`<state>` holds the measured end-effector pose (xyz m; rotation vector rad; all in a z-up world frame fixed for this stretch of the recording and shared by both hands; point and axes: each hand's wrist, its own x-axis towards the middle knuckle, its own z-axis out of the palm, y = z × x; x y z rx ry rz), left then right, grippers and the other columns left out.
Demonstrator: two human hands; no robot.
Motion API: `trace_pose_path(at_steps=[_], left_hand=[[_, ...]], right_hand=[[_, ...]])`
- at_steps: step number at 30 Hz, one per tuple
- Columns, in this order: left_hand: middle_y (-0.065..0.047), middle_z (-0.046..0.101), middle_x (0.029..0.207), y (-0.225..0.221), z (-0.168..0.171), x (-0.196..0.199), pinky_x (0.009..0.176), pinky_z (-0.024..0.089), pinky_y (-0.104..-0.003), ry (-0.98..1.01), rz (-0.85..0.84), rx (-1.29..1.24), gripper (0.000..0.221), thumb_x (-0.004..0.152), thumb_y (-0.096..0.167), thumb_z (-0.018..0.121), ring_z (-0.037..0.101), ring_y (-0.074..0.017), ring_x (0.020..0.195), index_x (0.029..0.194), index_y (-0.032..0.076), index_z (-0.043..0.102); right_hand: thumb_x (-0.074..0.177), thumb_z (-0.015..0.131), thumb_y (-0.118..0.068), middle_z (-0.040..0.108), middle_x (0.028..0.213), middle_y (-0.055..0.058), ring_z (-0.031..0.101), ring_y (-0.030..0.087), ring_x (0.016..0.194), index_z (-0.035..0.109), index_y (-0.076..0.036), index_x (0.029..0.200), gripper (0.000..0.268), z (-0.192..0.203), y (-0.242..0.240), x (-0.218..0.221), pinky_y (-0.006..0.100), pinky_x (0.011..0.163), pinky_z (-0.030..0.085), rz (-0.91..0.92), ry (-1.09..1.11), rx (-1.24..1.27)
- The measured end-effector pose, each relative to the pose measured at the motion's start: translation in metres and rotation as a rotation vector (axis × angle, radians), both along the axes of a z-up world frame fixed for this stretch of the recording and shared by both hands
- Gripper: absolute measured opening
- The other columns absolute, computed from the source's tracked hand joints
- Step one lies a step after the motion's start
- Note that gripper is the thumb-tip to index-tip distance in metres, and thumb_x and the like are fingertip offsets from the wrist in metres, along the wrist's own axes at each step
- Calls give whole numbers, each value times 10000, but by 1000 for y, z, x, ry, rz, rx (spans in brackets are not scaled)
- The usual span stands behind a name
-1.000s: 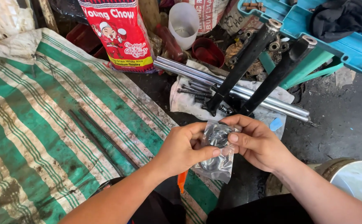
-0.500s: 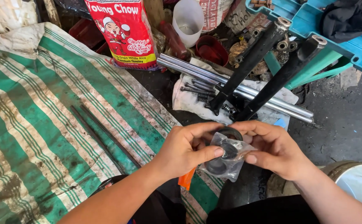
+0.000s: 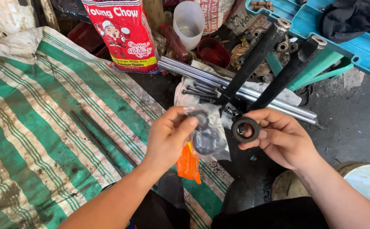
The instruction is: Unpacking new oil seals and fitting them onto motorcycle fork tubes as part of a repair process.
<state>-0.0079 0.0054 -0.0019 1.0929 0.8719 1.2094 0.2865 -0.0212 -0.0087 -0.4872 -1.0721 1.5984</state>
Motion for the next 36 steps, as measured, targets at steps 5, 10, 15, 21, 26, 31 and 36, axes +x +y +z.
trace_pose_path(at_steps=[5, 10, 15, 21, 26, 31, 36], left_hand=[[37, 686, 800, 6, 3, -7, 598, 499, -313, 392, 80, -72, 214, 1023, 290, 774, 574, -84, 649, 1141, 114, 741], [42, 662, 711, 5, 0, -5, 562, 535, -298, 399, 22, -130, 388, 960, 347, 828, 606, -69, 570, 1267, 112, 794], [-2, 535, 696, 1, -4, -7, 567, 425, -364, 227, -84, -119, 378, 1028, 236, 767, 451, -125, 619, 1333, 12, 765], [-84, 776, 1123, -2, 3, -2, 830, 694, -343, 184, -105, -92, 453, 966, 171, 813, 759, -170, 941, 1399, 51, 755], [-104, 852, 1127, -4, 7, 3, 859, 701, -343, 107, -188, -99, 386, 928, 166, 855, 807, -180, 1005, 1294, 58, 797], [-126, 860, 1111, -7, -15, 10, 868, 691, -338, 51, -233, -204, 416, 897, 94, 878, 800, -181, 997, 1293, -14, 810], [-194, 803, 940, -16, -36, 19, 484, 527, -201, -225, -239, -130, 340, 944, 4, 876, 624, -84, 539, 1262, -81, 788]], right_hand=[[1058, 660, -3, 771, 1172, 273, 820, 431, 997, 586, 134, 1491, 460, 11, -8, 11, 682, 970, 652, 191, 187, -213], [1072, 666, -15, 784, 1156, 255, 829, 401, 956, 584, 130, 1486, 446, 10, -8, 10, 673, 963, 659, 185, 153, -206], [1044, 675, -19, 797, 1140, 246, 831, 398, 920, 608, 121, 1468, 452, 7, -6, 10, 659, 938, 685, 150, 65, -188], [1012, 715, -151, 639, 975, 182, 713, 254, 818, 650, 89, 1442, 497, 9, -2, 9, 538, 902, 691, 80, -86, -270], [991, 632, -69, 716, 923, 172, 723, 280, 774, 724, 104, 1208, 293, 9, -3, 0, 553, 849, 735, -81, -280, -330], [1011, 775, -166, 600, 848, 80, 675, 205, 662, 746, 21, 878, 232, 2, -9, -10, 358, 611, 712, -111, -373, -253], [910, 860, -31, 707, 722, 129, 735, 171, 686, 861, 100, 953, 137, 7, -13, -32, 406, 614, 746, -38, -431, 49]])
